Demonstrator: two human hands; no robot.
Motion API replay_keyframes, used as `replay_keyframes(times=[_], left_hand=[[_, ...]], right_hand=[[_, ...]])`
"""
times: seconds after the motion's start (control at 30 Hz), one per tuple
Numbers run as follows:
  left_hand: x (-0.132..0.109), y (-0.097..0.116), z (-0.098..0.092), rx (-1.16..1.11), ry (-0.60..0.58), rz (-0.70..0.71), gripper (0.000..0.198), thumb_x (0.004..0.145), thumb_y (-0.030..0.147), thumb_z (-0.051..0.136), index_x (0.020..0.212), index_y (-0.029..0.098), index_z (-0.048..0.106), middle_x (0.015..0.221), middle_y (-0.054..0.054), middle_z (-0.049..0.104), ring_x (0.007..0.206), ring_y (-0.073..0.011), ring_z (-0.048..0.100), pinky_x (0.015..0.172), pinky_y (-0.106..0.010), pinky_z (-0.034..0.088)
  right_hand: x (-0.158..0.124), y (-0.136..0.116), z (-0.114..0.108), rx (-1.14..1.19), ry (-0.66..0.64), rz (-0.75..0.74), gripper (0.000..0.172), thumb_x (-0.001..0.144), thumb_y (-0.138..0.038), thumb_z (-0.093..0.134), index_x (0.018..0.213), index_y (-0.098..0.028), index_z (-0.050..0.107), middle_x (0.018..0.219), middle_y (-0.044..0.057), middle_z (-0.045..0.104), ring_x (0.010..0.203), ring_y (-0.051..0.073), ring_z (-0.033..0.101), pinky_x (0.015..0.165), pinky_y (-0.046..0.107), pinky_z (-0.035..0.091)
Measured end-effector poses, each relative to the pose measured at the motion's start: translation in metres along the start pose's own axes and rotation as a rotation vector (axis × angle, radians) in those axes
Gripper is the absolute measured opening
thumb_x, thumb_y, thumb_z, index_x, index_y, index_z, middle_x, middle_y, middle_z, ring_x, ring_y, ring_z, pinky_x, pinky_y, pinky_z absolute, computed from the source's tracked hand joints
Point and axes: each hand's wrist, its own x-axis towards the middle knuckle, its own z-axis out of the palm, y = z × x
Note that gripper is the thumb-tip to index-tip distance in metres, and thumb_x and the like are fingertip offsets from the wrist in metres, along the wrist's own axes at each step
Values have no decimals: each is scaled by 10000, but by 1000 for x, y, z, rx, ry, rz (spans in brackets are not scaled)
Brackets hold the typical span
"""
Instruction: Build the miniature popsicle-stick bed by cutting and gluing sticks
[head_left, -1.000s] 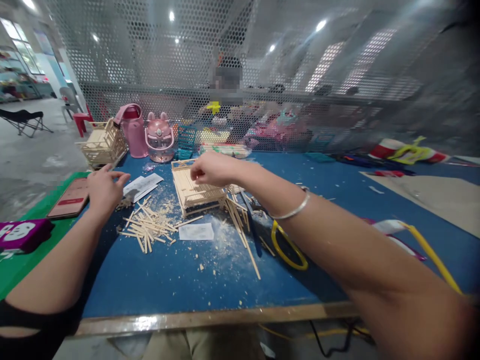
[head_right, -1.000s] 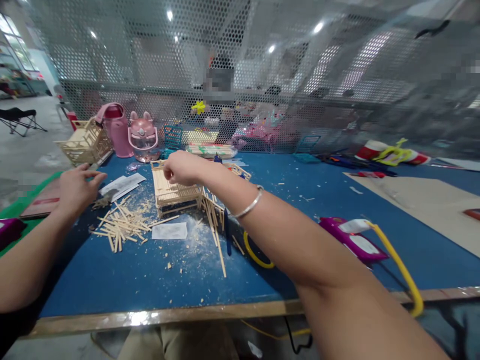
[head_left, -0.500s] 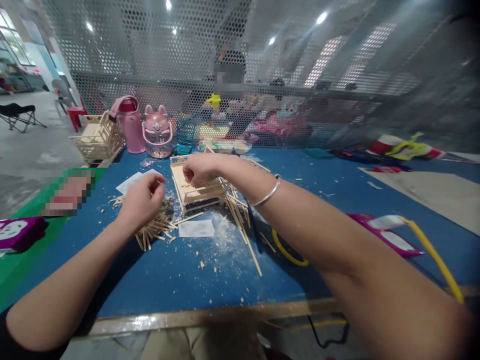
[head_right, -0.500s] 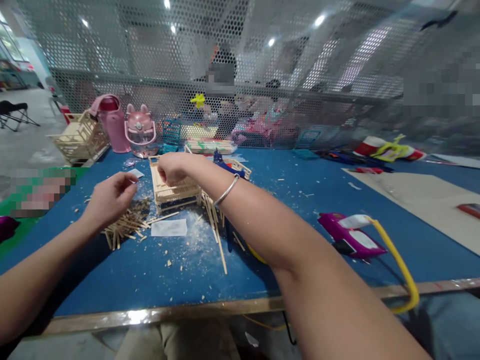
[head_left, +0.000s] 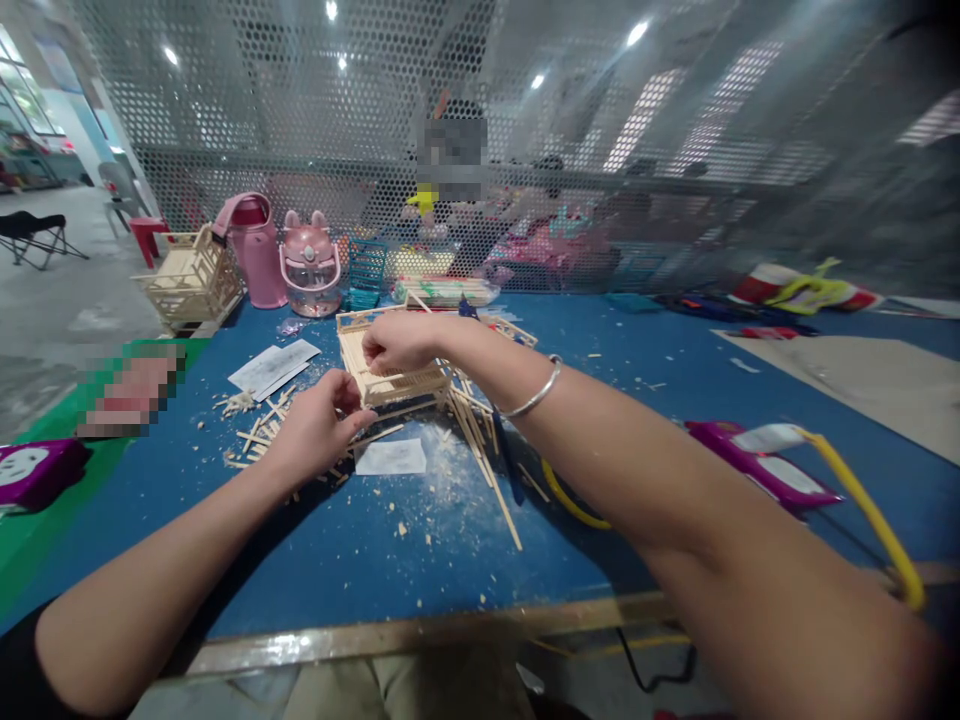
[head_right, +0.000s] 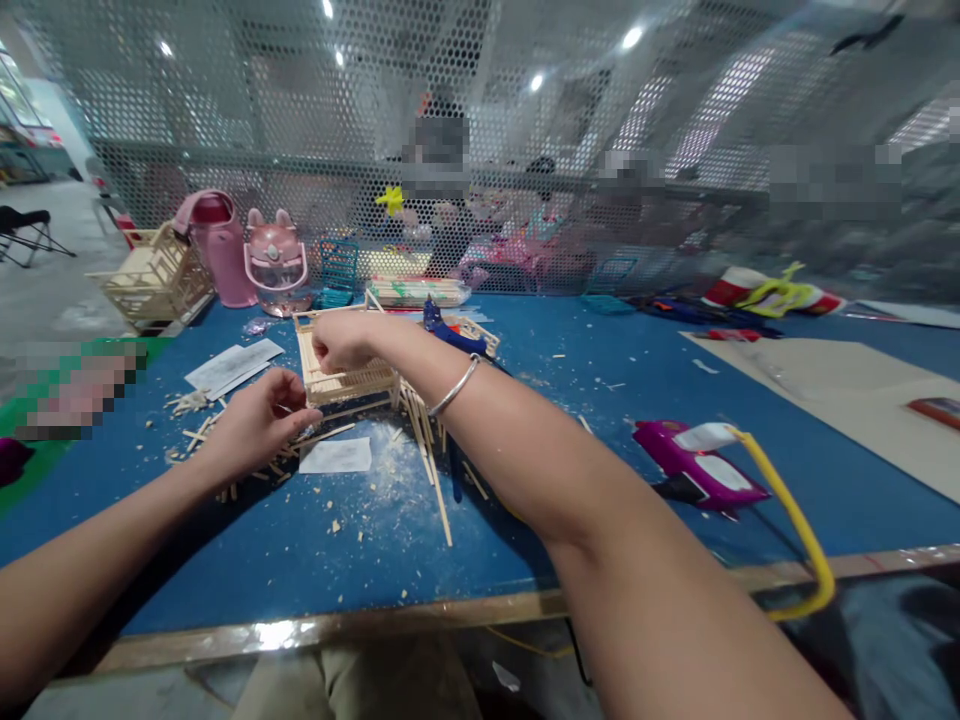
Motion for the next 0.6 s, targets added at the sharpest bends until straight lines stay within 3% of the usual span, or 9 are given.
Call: replay_keyframes(times=[0.13,0.2,0.27,0.43,0.6], left_hand=[[2,-6,2,-60,20,-8,141,746,245,564,799,199,442,650,38,518,583,-112,483,570,-252,373],[3,-8,2,-68,23,-8,137,744,236,562,813,197,451,655,35,523,589,-113,488,575,-255,377],[3,-8,1,-60,19,-1,154,735,236,574,824,197,454,664,34,526,589,-112,486,573,-256,377],[1,-4,0,-19,20,-2,260,715,270,620,897,189,452,700,25,555,602,-119,510,572,-263,383],[0,3,-3,137,108,15,227,729,301,633,890,179,530,703,6,546,616,-129,491,589,-275,384]], right_hand=[[-31,-6,-2,99,437,25,132,794,-163,527,757,-142,653,722,33,631,641,113,495,602,252,335],[-52,-16,9,200,646,4,140,814,-200,517,777,-139,638,759,36,634,668,113,511,624,244,356],[-68,-28,29,279,775,-10,162,827,-209,496,771,-142,633,759,36,639,689,116,531,646,239,376],[-69,-39,83,286,884,75,233,868,-258,437,842,-170,651,790,36,673,725,129,580,680,247,412],[-58,-34,97,210,880,72,275,893,-282,411,894,-178,665,848,36,701,766,132,617,711,249,434]])
